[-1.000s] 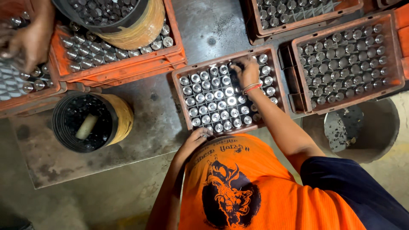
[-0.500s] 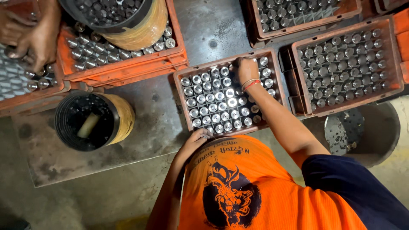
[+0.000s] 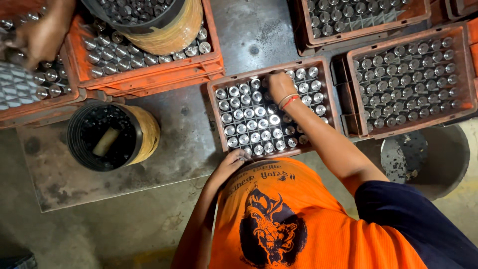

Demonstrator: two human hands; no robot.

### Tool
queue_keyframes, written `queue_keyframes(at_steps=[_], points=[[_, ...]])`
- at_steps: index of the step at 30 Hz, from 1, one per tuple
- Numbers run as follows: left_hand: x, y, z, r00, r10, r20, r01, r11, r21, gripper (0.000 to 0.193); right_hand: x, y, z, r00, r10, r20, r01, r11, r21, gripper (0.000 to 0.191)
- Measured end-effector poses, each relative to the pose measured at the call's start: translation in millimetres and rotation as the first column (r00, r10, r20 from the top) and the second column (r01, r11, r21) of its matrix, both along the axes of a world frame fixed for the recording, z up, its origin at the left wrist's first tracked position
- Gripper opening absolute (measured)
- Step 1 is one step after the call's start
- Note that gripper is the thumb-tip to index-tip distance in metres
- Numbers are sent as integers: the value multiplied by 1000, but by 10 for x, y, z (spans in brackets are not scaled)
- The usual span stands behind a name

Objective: The person picks dark wax pieces by hand from a bucket and places them one at a time into the metal candle cups arranged in trays on the workbench, working across the tray rows. Later they take a white cylindrical candle and press it into the filled cups, moving between trays.

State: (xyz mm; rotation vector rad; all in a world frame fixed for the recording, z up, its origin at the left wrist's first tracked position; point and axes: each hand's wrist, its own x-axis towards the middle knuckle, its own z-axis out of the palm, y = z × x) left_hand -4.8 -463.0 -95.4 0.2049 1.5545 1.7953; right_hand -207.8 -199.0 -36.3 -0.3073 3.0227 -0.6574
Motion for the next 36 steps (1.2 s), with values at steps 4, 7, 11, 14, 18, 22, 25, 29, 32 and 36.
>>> queue_keyframes(at_steps=[4,7,11,14,18,22,25,29,32,36], points=[[0,-15,11,1000,3,-17,-3,999,-37,17,-45,-108,-20,995,99,-19,-88,951,296,9],[-15,-19,53,999,-2,-54,0,999,-40,17,-56,-100,29,990,117,-75,-97,970,223,15],[-14,-10,114,996,-22,84,38,981,-189,19,-15,-38,205,999,18,-37,-15,996,89,17],[7,-19,122,1000,-18,-11,16,990,-139,21,39,-102,271,972,22,-233,-40,997,-70,13],[40,-45,85,1000,4,4,-4,1000,-30,23,54,-245,262,984,75,-160,-102,981,-166,15],[12,-69,47,992,-1,-124,-5,999,-47,20,12,-335,240,996,74,-44,-77,994,-81,13],[-12,-76,65,996,28,-85,-25,999,32,22,-38,-411,213,984,161,-79,-153,984,95,16],[-17,-55,97,997,37,-71,-26,988,152,30,-103,-506,204,984,120,-136,-93,978,189,13],[23,-44,144,994,105,22,-105,994,16,43,13,-505,192,965,94,-246,-58,987,148,17],[59,-17,143,960,224,165,-261,932,250,59,566,-493,485,972,197,-125,-198,980,3,30]])
